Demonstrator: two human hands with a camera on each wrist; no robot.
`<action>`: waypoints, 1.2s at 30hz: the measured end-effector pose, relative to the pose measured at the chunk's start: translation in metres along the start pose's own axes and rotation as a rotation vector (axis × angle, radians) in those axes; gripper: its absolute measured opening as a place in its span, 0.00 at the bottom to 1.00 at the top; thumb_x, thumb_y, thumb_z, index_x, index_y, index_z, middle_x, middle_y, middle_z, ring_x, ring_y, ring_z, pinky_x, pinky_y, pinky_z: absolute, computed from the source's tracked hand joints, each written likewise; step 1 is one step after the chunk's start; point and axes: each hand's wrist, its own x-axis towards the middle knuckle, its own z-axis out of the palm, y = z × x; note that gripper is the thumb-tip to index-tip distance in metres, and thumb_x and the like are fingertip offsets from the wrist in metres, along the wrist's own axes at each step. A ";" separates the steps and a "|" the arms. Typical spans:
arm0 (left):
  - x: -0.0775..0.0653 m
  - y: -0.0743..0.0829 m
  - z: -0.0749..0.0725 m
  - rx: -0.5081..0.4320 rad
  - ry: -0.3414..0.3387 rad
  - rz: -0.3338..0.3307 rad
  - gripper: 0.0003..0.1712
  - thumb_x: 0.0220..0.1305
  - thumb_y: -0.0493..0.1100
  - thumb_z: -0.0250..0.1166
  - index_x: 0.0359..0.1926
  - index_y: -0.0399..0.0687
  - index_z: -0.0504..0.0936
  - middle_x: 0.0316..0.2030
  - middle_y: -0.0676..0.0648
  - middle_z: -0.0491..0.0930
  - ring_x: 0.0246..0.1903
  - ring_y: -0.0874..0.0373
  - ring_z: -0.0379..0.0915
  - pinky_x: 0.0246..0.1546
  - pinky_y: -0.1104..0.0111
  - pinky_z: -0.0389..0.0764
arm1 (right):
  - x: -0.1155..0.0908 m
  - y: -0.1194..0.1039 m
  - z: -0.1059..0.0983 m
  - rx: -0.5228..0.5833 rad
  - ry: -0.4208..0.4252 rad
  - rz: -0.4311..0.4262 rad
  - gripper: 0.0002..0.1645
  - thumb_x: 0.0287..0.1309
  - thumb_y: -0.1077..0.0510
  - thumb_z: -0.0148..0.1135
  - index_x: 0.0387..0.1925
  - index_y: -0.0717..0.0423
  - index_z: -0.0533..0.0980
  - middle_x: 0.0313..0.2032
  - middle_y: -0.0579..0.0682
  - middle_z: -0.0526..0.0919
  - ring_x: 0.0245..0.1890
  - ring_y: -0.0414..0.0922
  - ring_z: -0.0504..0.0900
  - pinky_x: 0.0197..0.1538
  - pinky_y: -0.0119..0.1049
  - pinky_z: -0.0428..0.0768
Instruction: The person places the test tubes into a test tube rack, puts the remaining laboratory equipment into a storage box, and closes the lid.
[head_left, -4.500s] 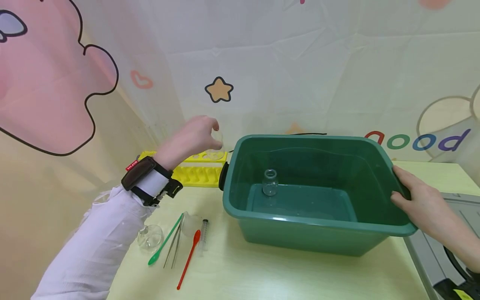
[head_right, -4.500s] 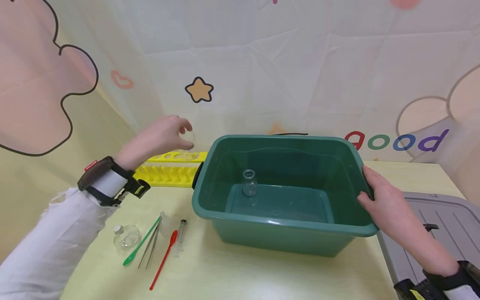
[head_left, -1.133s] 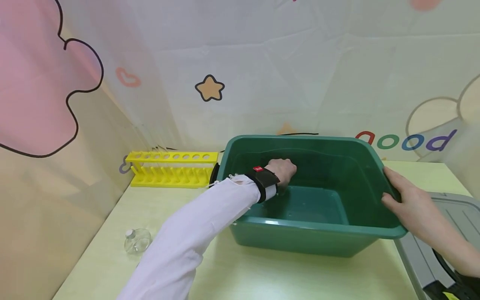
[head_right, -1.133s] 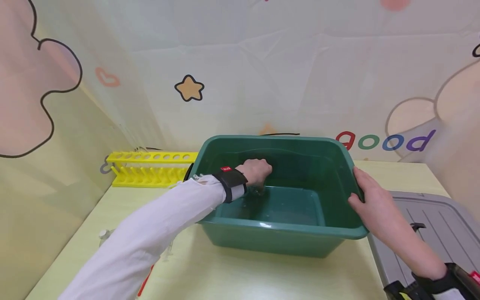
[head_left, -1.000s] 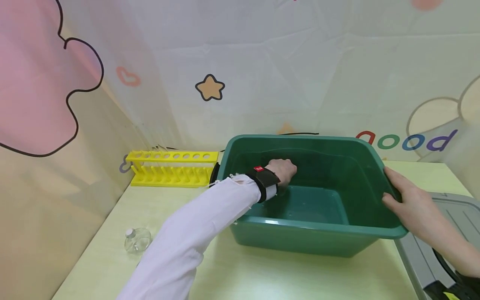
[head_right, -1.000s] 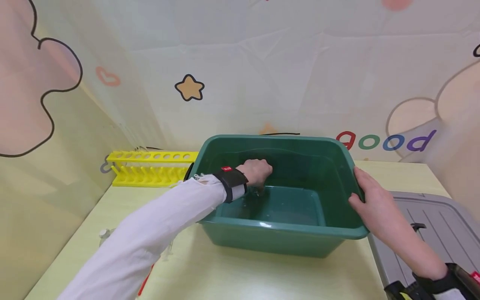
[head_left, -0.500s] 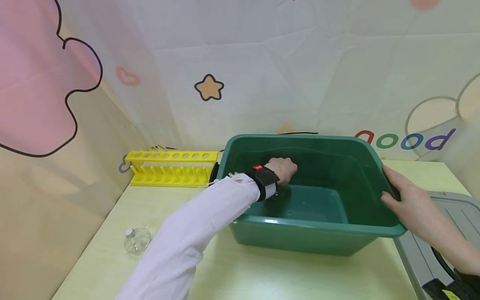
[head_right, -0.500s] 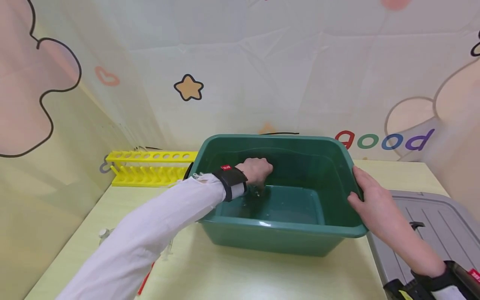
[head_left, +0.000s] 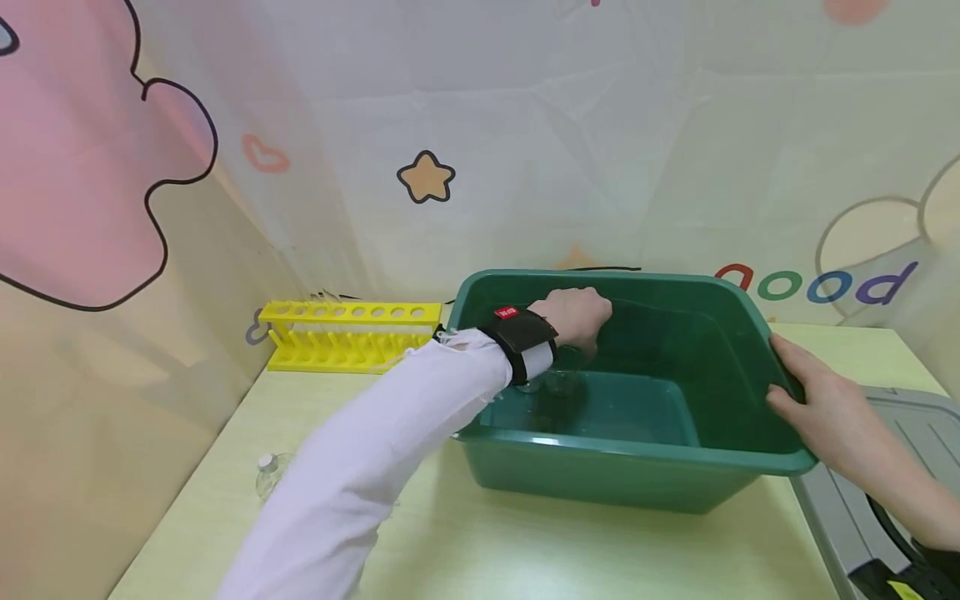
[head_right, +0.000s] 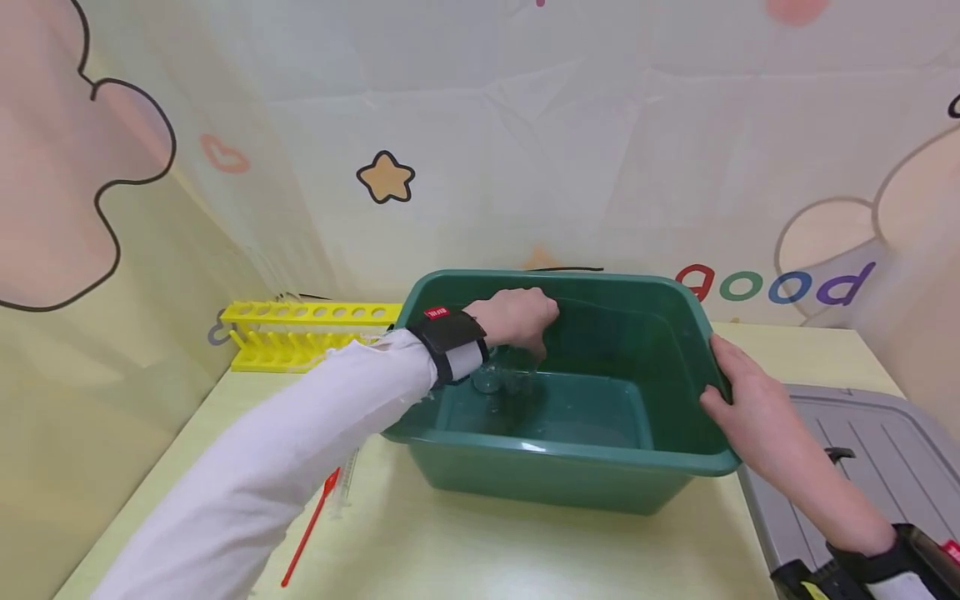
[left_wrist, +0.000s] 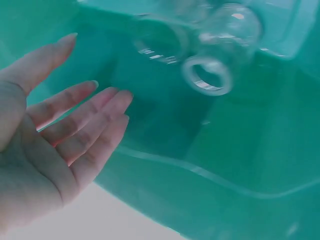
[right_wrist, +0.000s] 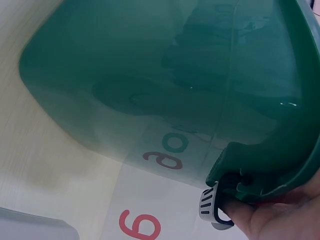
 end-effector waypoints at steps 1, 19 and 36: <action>-0.003 0.001 -0.005 -0.005 0.003 0.007 0.13 0.55 0.46 0.66 0.40 0.49 0.76 0.34 0.53 0.72 0.30 0.62 0.68 0.27 0.69 0.71 | 0.000 0.000 0.000 0.002 -0.001 -0.001 0.39 0.60 0.69 0.48 0.66 0.68 0.38 0.58 0.77 0.52 0.44 0.77 0.63 0.36 0.64 0.65; -0.106 -0.026 -0.071 -0.129 0.319 0.108 0.08 0.61 0.43 0.60 0.38 0.43 0.76 0.29 0.51 0.71 0.29 0.60 0.65 0.30 0.72 0.65 | 0.004 0.003 0.002 -0.004 -0.009 0.019 0.38 0.60 0.69 0.46 0.65 0.70 0.38 0.57 0.78 0.51 0.45 0.77 0.62 0.38 0.66 0.64; -0.181 -0.110 -0.027 -0.365 0.419 -0.106 0.08 0.58 0.40 0.63 0.35 0.39 0.79 0.28 0.46 0.76 0.29 0.53 0.70 0.31 0.66 0.71 | 0.006 0.012 0.001 -0.028 0.008 0.025 0.38 0.60 0.67 0.46 0.65 0.70 0.39 0.57 0.79 0.51 0.48 0.77 0.59 0.42 0.68 0.60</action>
